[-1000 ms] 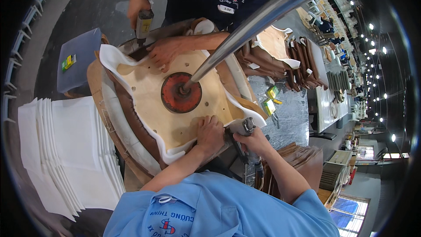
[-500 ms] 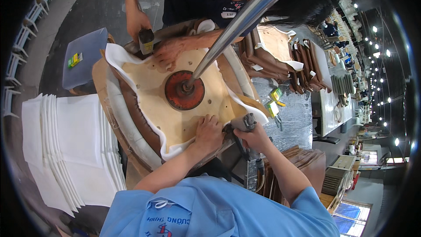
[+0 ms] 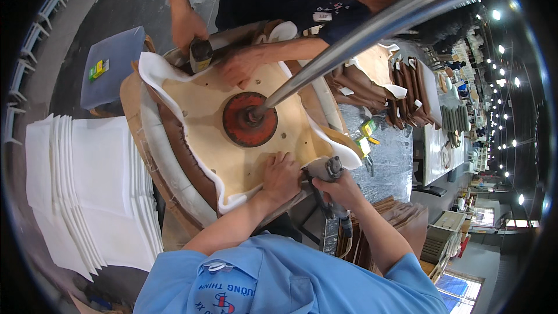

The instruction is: The person places a white fabric sheet over a wooden chair seat base, then uses a pneumatic staple gun to secure the fabric to the underside of the seat. A coworker assists by holding the seat and applying adhesive. The process is repeated for a second seat.

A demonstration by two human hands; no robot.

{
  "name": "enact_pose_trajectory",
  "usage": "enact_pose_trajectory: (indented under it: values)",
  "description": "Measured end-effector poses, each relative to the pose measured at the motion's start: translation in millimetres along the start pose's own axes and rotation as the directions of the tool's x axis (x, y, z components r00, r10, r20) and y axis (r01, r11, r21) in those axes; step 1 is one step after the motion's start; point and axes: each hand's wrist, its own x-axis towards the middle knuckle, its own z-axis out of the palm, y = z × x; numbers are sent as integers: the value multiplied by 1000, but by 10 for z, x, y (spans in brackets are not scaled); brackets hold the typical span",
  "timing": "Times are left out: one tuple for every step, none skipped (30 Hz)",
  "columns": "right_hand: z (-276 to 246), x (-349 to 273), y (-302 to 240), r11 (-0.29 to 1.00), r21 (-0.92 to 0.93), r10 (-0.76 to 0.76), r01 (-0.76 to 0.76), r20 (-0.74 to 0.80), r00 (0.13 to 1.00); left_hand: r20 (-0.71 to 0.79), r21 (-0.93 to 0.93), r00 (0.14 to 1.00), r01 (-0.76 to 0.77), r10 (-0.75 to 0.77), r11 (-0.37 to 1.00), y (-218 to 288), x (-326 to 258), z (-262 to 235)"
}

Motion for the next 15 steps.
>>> enact_pose_trajectory:
  values:
    - [-2,5,-14,1000,13,22,-23,6,1000,-7,6,1000,-2,2,1000,-1,5,3]
    - [-4,7,-21,1000,-16,15,-15,0,1000,43,1,999,18,-18,1000,-1,6,7]
    - [-3,7,-24,999,-33,19,-18,6,1000,-15,8,1000,-4,4,1000,-3,9,12]
    - [-4,10,-27,997,-60,41,-41,0,999,-18,6,1000,-3,3,1000,-4,16,18]
    - [0,10,-26,998,-43,38,-38,4,999,26,-5,1000,16,-16,1000,-4,14,21]
    - [-2,17,-32,998,-37,49,-49,-3,999,-21,4,1000,-1,1,1000,-4,22,24]
    - [2,22,-36,996,-34,86,-87,-16,996,-17,0,1000,2,-2,1000,-4,21,26]
    - [3,35,-47,998,-35,56,-56,-8,998,34,-14,999,22,-21,1000,-3,31,27]
    - [9,48,-60,998,-39,48,-48,-5,999,-14,-2,1000,2,-2,1000,-2,35,26]
    - [13,68,-79,997,-55,61,-61,-2,998,-19,1,1000,2,-2,1000,0,44,24]
    - [14,85,-100,997,-70,37,-36,2,999,40,-1,999,28,-28,1000,2,58,22]
    - [14,96,-118,995,-92,40,-40,1,999,-21,0,1000,5,-5,1000,5,66,20]
    - [11,118,-141,992,-109,58,-58,-1,998,-19,-4,1000,9,-10,1000,8,84,17]
    - [6,134,-157,991,-126,46,-48,-18,999,51,-12,998,43,-42,999,14,89,13]
    - [6,143,-170,989,-135,49,-53,-35,998,-16,20,1000,9,-9,1000,20,95,4]
